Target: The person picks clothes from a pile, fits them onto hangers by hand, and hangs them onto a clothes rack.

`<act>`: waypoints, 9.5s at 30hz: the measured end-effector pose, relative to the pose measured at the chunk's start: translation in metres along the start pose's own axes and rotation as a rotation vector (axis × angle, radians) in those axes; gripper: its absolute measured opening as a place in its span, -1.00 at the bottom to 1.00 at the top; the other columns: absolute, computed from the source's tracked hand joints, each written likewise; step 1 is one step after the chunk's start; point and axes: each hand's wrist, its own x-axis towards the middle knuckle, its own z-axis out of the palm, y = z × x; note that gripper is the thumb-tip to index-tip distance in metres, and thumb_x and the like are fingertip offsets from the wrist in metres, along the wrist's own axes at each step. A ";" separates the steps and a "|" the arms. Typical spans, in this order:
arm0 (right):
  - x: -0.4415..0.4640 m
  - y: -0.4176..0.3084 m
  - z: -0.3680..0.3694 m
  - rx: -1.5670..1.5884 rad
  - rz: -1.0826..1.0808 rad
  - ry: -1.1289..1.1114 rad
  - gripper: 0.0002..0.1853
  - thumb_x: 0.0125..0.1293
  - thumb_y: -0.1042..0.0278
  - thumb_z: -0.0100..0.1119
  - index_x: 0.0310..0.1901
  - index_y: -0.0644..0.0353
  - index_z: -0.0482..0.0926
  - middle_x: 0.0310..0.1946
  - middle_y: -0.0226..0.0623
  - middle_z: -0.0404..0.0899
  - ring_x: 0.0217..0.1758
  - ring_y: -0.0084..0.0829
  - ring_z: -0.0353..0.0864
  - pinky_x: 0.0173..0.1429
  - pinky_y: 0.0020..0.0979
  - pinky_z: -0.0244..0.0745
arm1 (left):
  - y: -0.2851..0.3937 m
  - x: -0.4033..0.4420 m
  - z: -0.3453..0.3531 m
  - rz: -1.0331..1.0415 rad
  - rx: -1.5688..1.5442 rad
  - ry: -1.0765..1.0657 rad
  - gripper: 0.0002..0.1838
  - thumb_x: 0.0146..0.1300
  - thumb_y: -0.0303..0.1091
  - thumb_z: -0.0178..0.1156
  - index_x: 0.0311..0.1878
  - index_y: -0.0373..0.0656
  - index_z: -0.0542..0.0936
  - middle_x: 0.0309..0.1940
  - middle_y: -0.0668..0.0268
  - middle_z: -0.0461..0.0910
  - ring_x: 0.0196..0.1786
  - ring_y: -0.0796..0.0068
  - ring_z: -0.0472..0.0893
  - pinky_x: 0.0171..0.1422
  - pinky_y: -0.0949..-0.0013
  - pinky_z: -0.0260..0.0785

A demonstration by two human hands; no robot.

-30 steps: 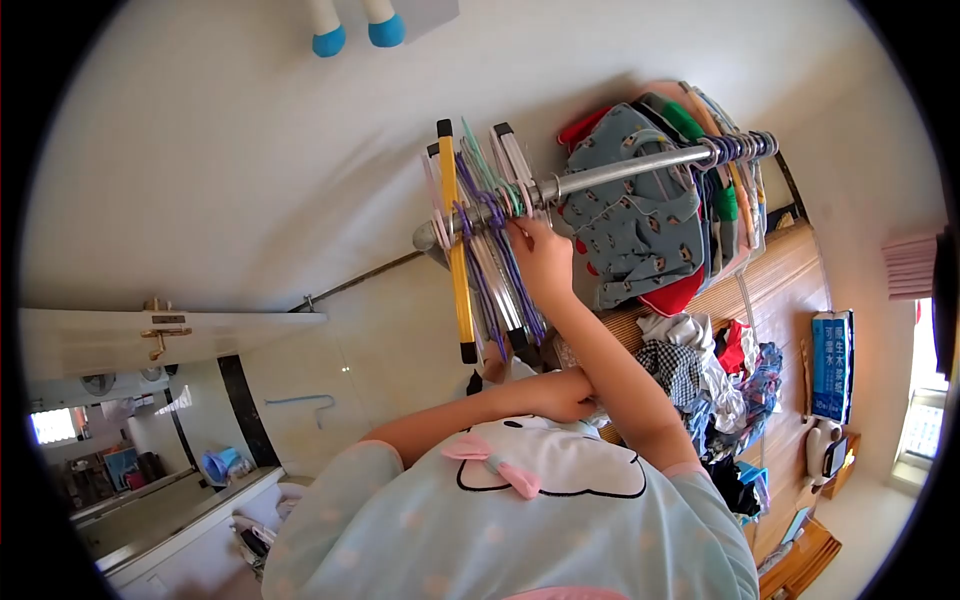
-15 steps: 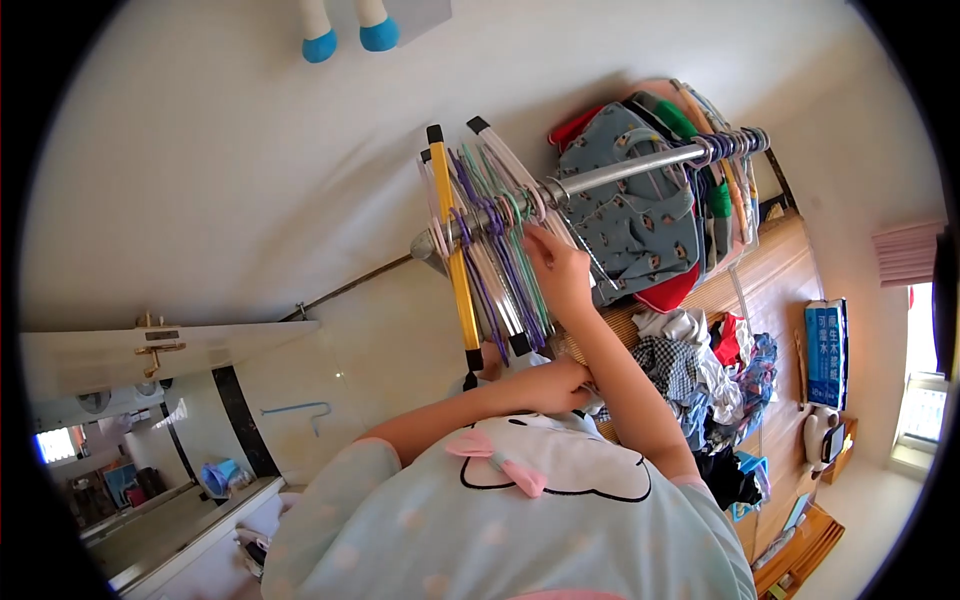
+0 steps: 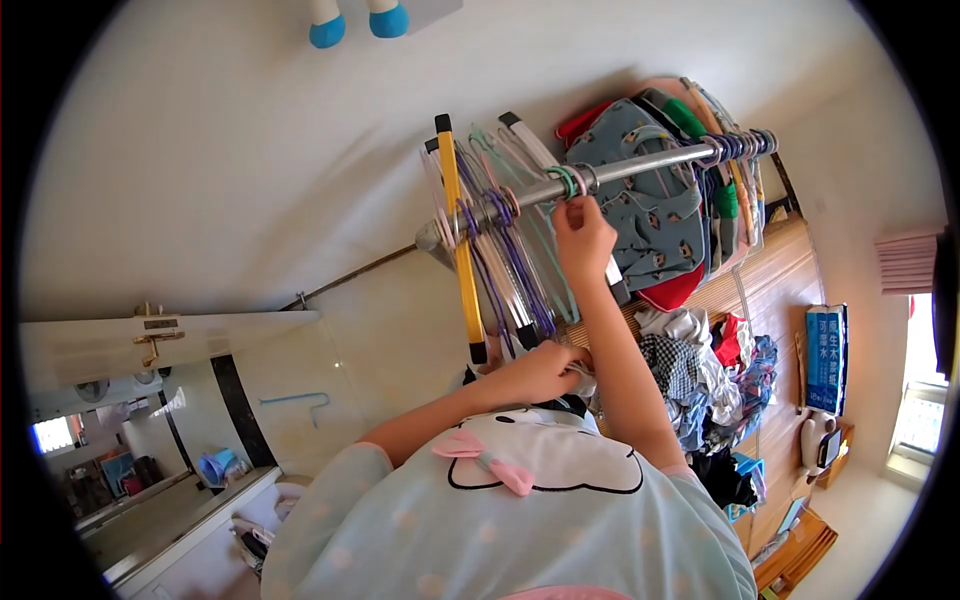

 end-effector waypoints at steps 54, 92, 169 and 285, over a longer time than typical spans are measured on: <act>-0.175 -0.053 -0.361 0.046 0.212 0.986 -0.79 0.34 0.46 0.18 -0.06 0.37 0.50 -0.28 -0.08 0.67 -0.24 -0.33 0.71 -0.22 -0.44 0.69 | 0.124 0.052 0.020 0.816 0.357 -0.443 -0.72 0.08 -0.40 0.24 -0.09 -0.10 0.55 -0.09 0.26 0.59 -0.05 0.30 0.62 -0.06 0.33 0.52; -0.150 -0.058 -0.404 0.235 0.038 0.656 -0.85 0.30 0.60 0.17 -0.10 0.34 0.53 -0.39 -0.31 0.62 -0.33 -0.57 0.67 -0.24 -0.60 0.58 | 0.190 0.135 0.167 1.087 0.470 -0.651 -0.74 -0.03 -0.28 0.45 -0.37 -0.17 0.58 -0.04 0.24 0.58 -0.14 0.29 0.67 -0.14 0.32 0.56; 0.005 0.097 -0.221 -0.215 -0.040 0.141 -0.87 0.28 0.38 0.15 -0.28 0.26 0.62 -0.33 -0.06 0.57 -0.30 -0.02 0.59 -0.19 -0.15 0.47 | -0.004 0.208 -0.045 0.338 1.588 -0.294 -0.17 -0.03 0.56 0.07 -0.20 -0.14 0.64 -0.37 0.24 0.62 -0.21 0.27 0.63 -0.06 0.26 0.28; -0.151 0.023 -0.354 -0.744 0.098 0.094 -0.40 -0.20 0.74 -0.05 -0.03 0.03 0.55 0.19 -0.19 0.39 0.24 -0.10 0.39 0.28 -0.21 0.28 | 0.082 0.066 0.064 0.040 0.411 -0.083 -0.63 -0.14 -0.64 0.07 -0.16 -0.25 0.55 -0.29 0.05 0.64 -0.16 0.06 0.63 -0.03 0.21 0.43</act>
